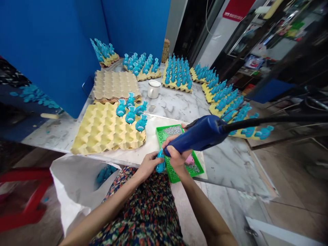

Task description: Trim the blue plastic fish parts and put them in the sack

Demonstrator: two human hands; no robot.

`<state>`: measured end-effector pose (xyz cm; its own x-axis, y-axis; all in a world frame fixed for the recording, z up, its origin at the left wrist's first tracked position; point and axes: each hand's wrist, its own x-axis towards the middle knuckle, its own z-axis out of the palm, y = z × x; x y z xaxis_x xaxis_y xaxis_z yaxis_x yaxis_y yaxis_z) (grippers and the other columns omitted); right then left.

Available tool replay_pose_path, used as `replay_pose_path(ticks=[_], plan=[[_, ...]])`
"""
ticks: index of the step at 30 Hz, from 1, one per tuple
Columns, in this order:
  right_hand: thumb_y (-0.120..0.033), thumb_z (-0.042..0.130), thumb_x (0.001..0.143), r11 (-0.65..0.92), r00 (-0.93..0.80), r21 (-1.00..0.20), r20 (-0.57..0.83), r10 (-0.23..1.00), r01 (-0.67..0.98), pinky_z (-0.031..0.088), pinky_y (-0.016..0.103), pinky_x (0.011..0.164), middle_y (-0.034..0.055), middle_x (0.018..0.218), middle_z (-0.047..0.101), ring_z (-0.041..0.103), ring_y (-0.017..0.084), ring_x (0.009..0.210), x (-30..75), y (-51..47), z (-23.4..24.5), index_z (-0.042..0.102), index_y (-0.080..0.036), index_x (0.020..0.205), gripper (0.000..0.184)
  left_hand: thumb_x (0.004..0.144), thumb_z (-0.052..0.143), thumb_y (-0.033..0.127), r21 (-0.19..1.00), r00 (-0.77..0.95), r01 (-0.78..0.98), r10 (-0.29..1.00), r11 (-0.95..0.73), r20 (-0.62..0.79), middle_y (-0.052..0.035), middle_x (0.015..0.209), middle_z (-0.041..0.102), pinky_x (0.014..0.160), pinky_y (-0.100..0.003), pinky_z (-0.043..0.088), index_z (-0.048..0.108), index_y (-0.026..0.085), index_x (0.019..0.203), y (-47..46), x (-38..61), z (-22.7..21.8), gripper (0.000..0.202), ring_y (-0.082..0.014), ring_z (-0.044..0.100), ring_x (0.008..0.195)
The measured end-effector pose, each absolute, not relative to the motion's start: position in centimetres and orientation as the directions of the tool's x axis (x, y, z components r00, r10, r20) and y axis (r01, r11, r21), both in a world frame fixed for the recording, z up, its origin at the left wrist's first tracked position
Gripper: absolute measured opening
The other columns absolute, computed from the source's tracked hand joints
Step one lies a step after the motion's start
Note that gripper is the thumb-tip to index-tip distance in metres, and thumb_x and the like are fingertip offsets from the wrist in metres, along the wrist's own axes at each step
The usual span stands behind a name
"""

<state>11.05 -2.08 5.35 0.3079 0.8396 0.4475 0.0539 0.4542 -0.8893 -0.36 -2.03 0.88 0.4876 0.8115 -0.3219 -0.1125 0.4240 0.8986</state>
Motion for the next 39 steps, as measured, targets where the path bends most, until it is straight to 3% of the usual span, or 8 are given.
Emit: replay_pose_path(ticks=[8, 15, 20, 25, 29, 33, 39], plan=[[-0.021, 0.064, 0.073, 0.524, 0.342, -0.851, 0.486, 0.805, -0.025, 0.047, 0.03, 0.056, -0.0038, 0.068, 0.059, 0.055, 0.014, 0.056, 10.2, -2.0, 4.8, 0.054, -0.024, 0.091, 0.021, 0.068, 0.059, 0.038, 0.899, 0.525, 0.066, 0.751, 0.432, -0.399, 0.0055, 0.05, 0.045, 0.039, -0.021, 0.025, 0.06, 0.015, 0.071, -1.6, -0.9, 0.9, 0.023, -0.0084, 0.035, 0.041], [-0.027, 0.065, 0.069, 0.456, 0.215, -0.889, 0.439, 0.873, -0.035, 0.047, 0.031, 0.054, -0.0024, 0.063, 0.06, 0.054, 0.015, 0.054, 10.7, -1.8, 5.6, 0.057, -0.022, 0.072, 0.01, 0.068, 0.063, 0.039, 0.875, 0.636, 0.072, 0.654, 0.478, -0.41, 0.0041, 0.049, 0.048, 0.039, -0.022, 0.025, 0.06, 0.016, 0.065, -0.3, -2.3, 1.5, 0.024, -0.0087, 0.037, 0.04], [-0.03, 0.065, 0.069, 0.408, 0.098, -0.894, 0.396, 0.913, -0.188, 0.046, 0.031, 0.05, -0.0006, 0.063, 0.062, 0.057, 0.017, 0.052, 11.5, -2.0, 7.7, 0.064, -0.02, 0.069, 0.01, 0.063, 0.071, 0.037, 0.831, 0.73, 0.161, 0.502, 0.533, -0.463, 0.0022, 0.049, 0.052, 0.039, -0.023, 0.021, 0.063, 0.015, 0.062, 0.4, -3.8, 2.7, 0.024, -0.0083, 0.036, 0.04], [-0.025, 0.069, 0.068, 0.364, 0.337, -0.93, 0.331, 0.881, -0.038, 0.046, 0.029, 0.051, -0.0015, 0.061, 0.061, 0.054, 0.015, 0.051, 12.8, -2.1, 6.2, 0.062, -0.02, 0.066, 0.009, 0.065, 0.077, 0.04, 0.777, 0.645, 0.026, 0.583, 0.629, -0.494, -0.0028, 0.076, 0.069, 0.051, -0.021, 0.041, 0.066, 0.016, 0.088, -0.3, -4.0, 2.2, 0.034, -0.0139, 0.059, 0.061], [-0.027, 0.071, 0.069, 0.31, 0.434, -0.951, 0.277, 0.857, -0.005, 0.047, 0.028, 0.053, -0.0036, 0.063, 0.061, 0.054, 0.014, 0.051, 13.2, -1.7, 3.7, 0.061, -0.021, 0.074, 0.013, 0.065, 0.08, 0.043, 0.747, 0.601, -0.075, 0.627, 0.661, -0.495, -0.0021, 0.08, 0.067, 0.054, -0.025, 0.049, 0.06, 0.017, 0.095, -0.7, -3.1, 1.6, 0.044, -0.0153, 0.064, 0.062], [-0.026, 0.071, 0.07, 0.309, 0.422, -0.951, 0.281, 0.862, 0.003, 0.049, 0.028, 0.056, -0.0038, 0.066, 0.062, 0.056, 0.014, 0.055, 13.0, -1.2, 2.8, 0.059, -0.022, 0.081, 0.017, 0.063, 0.08, 0.038, 0.736, 0.541, -0.118, 0.665, 0.666, -0.515, -0.0023, 0.082, 0.066, 0.046, -0.022, 0.047, 0.057, 0.016, 0.089, -0.4, -2.5, 1.6, 0.041, -0.0116, 0.061, 0.052], [-0.027, 0.071, 0.07, 0.321, 0.398, -0.947, 0.291, 0.87, -0.009, 0.05, 0.029, 0.057, -0.0041, 0.067, 0.061, 0.056, 0.015, 0.055, 13.0, -1.3, 2.3, 0.059, -0.023, 0.08, 0.016, 0.063, 0.077, 0.037, 0.764, 0.496, -0.162, 0.721, 0.625, -0.484, 0.0023, 0.067, 0.06, 0.033, -0.018, 0.036, 0.053, 0.017, 0.083, 0.0, -2.1, 0.9, 0.037, -0.0106, 0.056, 0.045]])
